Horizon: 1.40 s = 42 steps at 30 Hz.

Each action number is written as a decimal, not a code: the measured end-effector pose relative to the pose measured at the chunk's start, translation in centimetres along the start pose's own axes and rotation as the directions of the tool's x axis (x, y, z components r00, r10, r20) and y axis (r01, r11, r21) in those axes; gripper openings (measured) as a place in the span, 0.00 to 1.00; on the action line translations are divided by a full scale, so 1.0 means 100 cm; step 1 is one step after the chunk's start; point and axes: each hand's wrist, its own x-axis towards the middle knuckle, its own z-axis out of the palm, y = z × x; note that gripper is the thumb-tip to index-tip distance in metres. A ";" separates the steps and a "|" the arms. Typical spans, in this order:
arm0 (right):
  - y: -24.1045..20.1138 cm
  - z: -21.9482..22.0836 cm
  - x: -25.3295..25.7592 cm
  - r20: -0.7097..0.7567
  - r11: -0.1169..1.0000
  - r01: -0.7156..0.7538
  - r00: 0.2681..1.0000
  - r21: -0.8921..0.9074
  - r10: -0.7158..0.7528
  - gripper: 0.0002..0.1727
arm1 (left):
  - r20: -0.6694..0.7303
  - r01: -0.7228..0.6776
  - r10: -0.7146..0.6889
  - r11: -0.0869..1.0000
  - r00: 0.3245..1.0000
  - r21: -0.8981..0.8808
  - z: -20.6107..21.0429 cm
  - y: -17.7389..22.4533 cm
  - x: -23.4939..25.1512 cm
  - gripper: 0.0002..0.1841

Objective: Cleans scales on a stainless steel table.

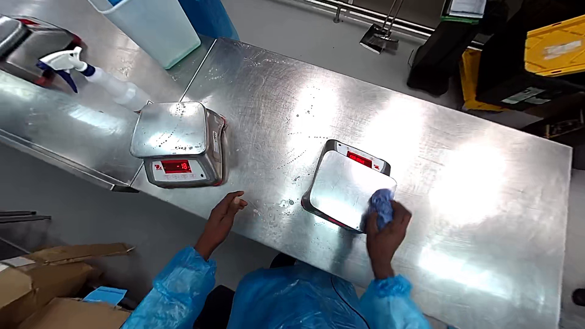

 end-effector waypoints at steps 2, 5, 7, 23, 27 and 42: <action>-0.018 -0.001 -0.042 0.093 0.995 0.056 0.994 0.087 -0.064 0.32 | -0.037 0.039 -0.040 0.999 0.999 -0.011 0.016 0.005 -0.021 0.30; -0.020 -0.009 -0.058 0.221 0.950 0.259 0.930 0.178 -0.294 0.26 | -0.018 0.034 -0.034 0.999 0.999 -0.011 0.053 0.023 -0.052 0.29; 0.006 -0.026 -0.026 0.220 0.929 0.286 0.915 0.236 -0.337 0.25 | -0.012 0.027 -0.027 1.000 1.000 0.011 0.072 0.040 -0.077 0.30; -0.025 0.023 0.079 0.147 0.909 0.211 0.949 0.358 -0.278 0.27 | -0.235 -0.046 0.088 0.983 0.968 0.179 0.090 0.142 -0.137 0.30; -0.096 0.097 0.069 0.188 0.861 0.342 0.882 0.376 -0.432 0.22 | -0.127 -0.152 0.204 0.932 0.971 0.329 0.101 0.194 -0.054 0.25; -0.076 0.073 0.131 0.187 0.927 0.175 0.951 0.330 -0.246 0.23 | -0.065 -0.351 0.359 0.930 0.931 0.111 0.154 0.186 -0.018 0.21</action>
